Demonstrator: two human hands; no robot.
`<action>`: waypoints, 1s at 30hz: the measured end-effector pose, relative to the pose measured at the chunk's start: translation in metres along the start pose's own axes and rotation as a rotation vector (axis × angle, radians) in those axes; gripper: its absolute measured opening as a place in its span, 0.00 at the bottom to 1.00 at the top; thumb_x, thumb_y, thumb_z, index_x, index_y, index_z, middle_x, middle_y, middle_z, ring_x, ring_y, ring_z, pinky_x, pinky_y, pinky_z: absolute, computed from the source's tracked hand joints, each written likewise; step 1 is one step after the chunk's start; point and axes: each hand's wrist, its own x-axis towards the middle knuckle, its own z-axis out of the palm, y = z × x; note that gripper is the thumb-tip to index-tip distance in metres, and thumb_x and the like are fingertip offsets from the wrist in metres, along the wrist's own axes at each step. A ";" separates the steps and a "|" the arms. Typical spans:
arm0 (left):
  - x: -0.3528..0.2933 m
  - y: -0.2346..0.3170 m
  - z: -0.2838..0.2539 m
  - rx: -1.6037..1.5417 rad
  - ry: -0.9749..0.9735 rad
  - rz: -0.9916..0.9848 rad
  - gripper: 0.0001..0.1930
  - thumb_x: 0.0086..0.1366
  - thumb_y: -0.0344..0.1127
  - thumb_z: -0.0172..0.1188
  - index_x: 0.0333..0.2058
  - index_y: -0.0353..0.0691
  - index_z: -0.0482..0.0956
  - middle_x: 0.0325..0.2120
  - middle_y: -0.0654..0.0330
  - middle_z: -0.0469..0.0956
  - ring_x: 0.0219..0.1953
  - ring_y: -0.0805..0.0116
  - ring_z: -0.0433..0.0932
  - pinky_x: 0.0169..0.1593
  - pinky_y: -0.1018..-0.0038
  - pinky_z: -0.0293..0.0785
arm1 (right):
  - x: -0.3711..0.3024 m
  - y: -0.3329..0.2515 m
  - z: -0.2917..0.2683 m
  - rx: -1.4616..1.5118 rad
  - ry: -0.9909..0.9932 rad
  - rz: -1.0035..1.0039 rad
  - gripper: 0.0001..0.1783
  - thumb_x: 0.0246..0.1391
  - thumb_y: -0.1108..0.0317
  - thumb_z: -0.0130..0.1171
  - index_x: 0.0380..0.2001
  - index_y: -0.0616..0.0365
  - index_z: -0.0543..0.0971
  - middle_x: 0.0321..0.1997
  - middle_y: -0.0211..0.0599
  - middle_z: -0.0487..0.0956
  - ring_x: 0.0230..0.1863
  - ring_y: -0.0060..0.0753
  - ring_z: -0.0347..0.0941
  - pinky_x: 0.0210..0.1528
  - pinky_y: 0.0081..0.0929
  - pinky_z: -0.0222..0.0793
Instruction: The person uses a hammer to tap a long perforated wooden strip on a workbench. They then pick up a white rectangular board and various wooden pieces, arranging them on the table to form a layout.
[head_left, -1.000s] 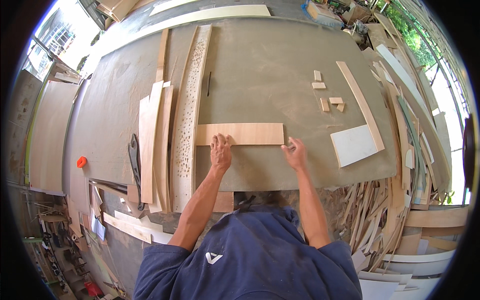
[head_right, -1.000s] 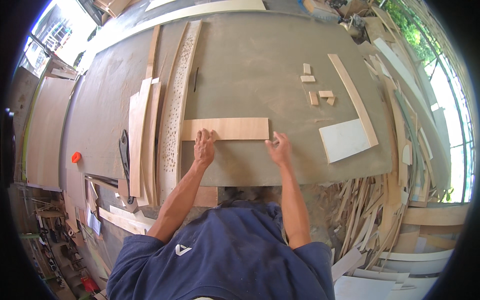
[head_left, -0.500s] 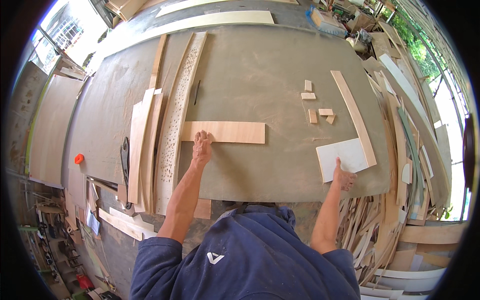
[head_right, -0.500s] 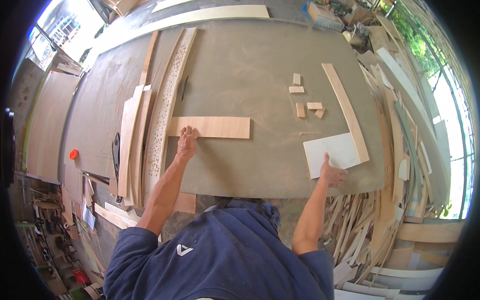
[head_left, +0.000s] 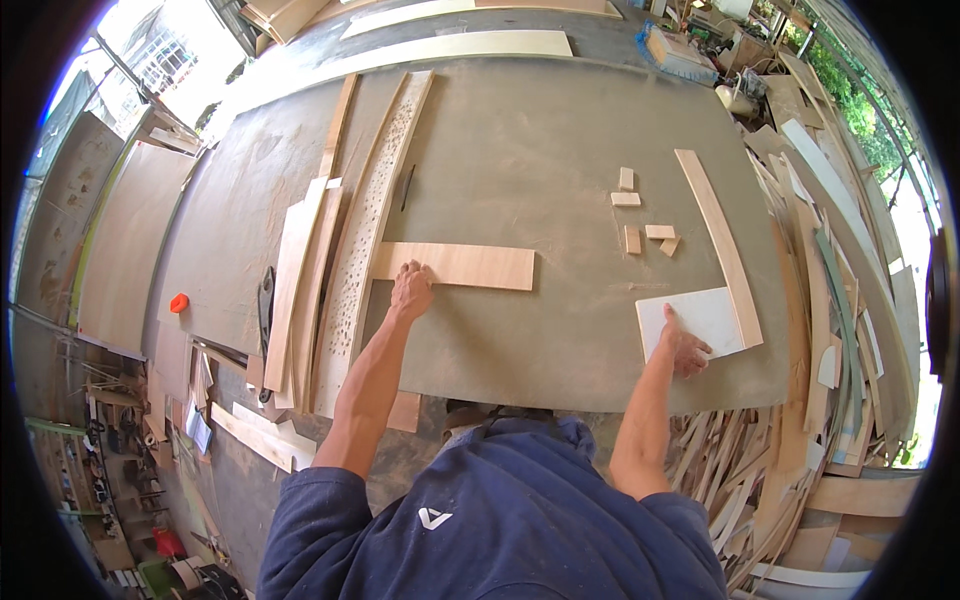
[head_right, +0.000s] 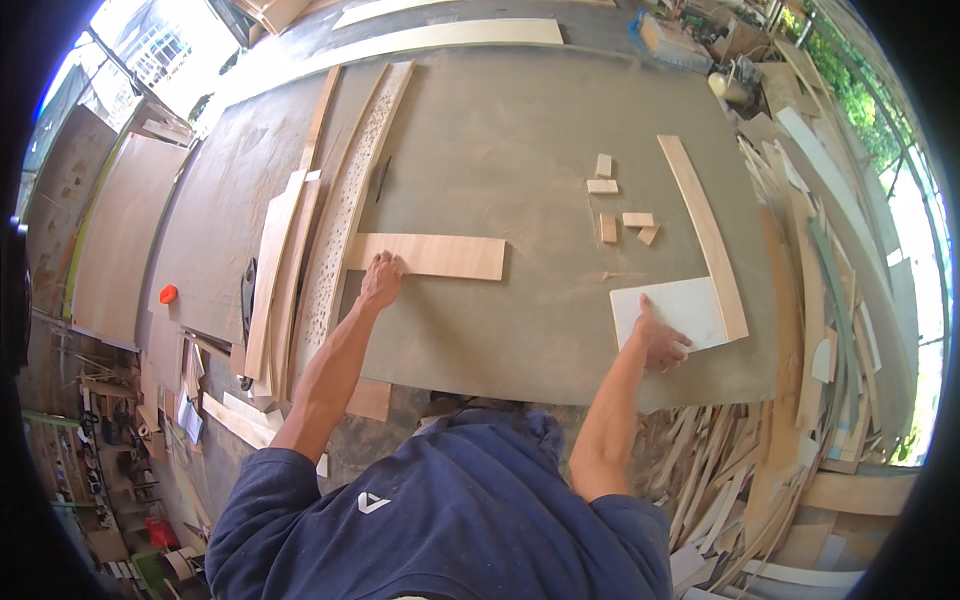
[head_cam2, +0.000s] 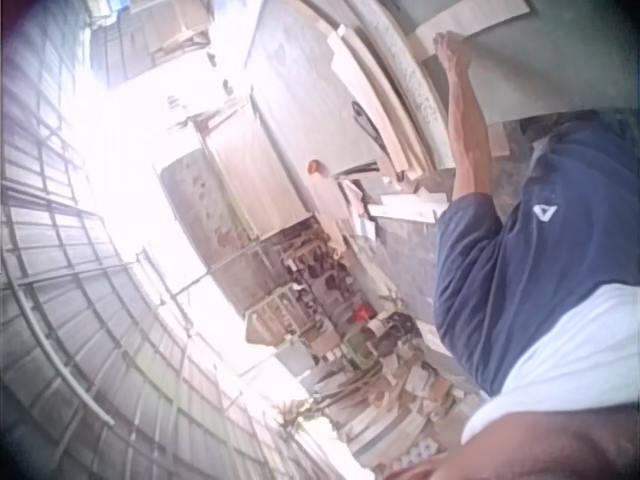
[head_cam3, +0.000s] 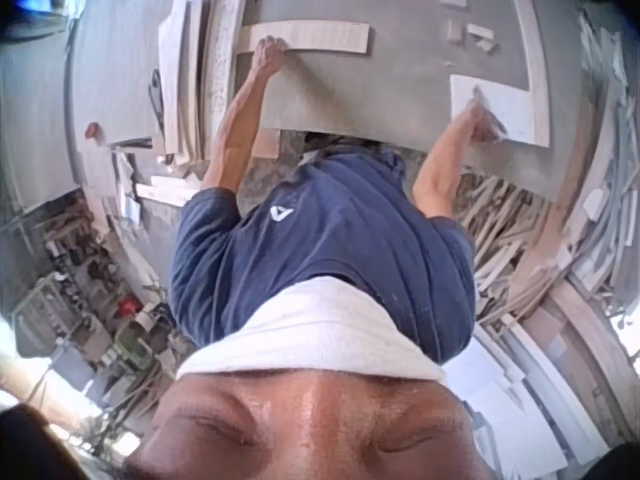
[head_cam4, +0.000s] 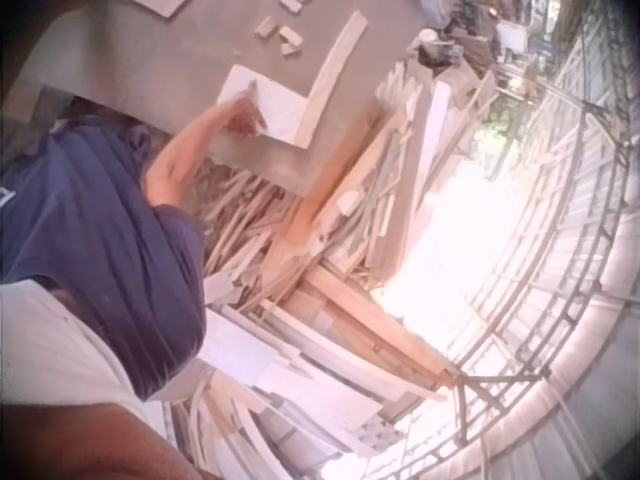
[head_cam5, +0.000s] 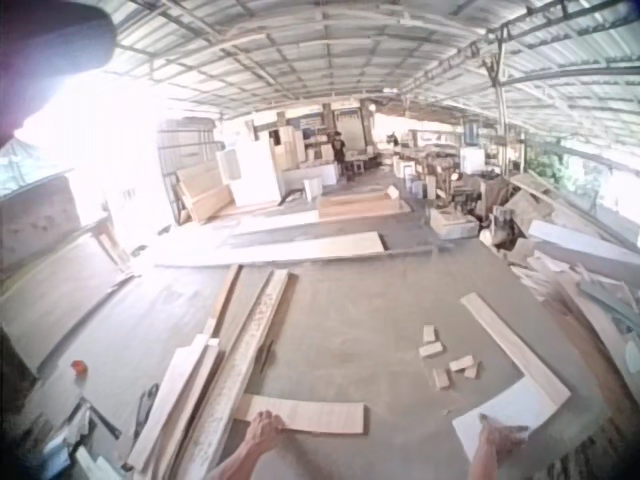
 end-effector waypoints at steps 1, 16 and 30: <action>-0.002 0.000 -0.002 0.014 -0.003 -0.006 0.18 0.65 0.31 0.59 0.53 0.34 0.78 0.53 0.45 0.74 0.60 0.45 0.71 0.63 0.55 0.71 | 0.006 0.002 0.007 0.003 0.002 0.023 0.89 0.25 0.17 0.73 0.78 0.64 0.41 0.78 0.73 0.44 0.80 0.70 0.41 0.74 0.68 0.47; -0.004 0.019 -0.018 -0.095 0.006 0.186 0.10 0.62 0.28 0.58 0.40 0.32 0.81 0.45 0.45 0.78 0.55 0.47 0.75 0.57 0.56 0.73 | -0.044 0.011 0.002 -0.165 -0.006 -0.245 0.64 0.50 0.29 0.63 0.78 0.54 0.48 0.81 0.67 0.40 0.79 0.74 0.40 0.73 0.69 0.50; 0.044 0.102 -0.019 -0.022 -0.305 0.224 0.41 0.57 0.27 0.63 0.70 0.34 0.59 0.69 0.38 0.56 0.72 0.41 0.57 0.64 0.48 0.72 | -0.027 -0.023 -0.004 0.023 -0.078 -0.089 0.77 0.40 0.20 0.65 0.79 0.56 0.42 0.82 0.66 0.34 0.79 0.81 0.24 0.66 0.92 0.29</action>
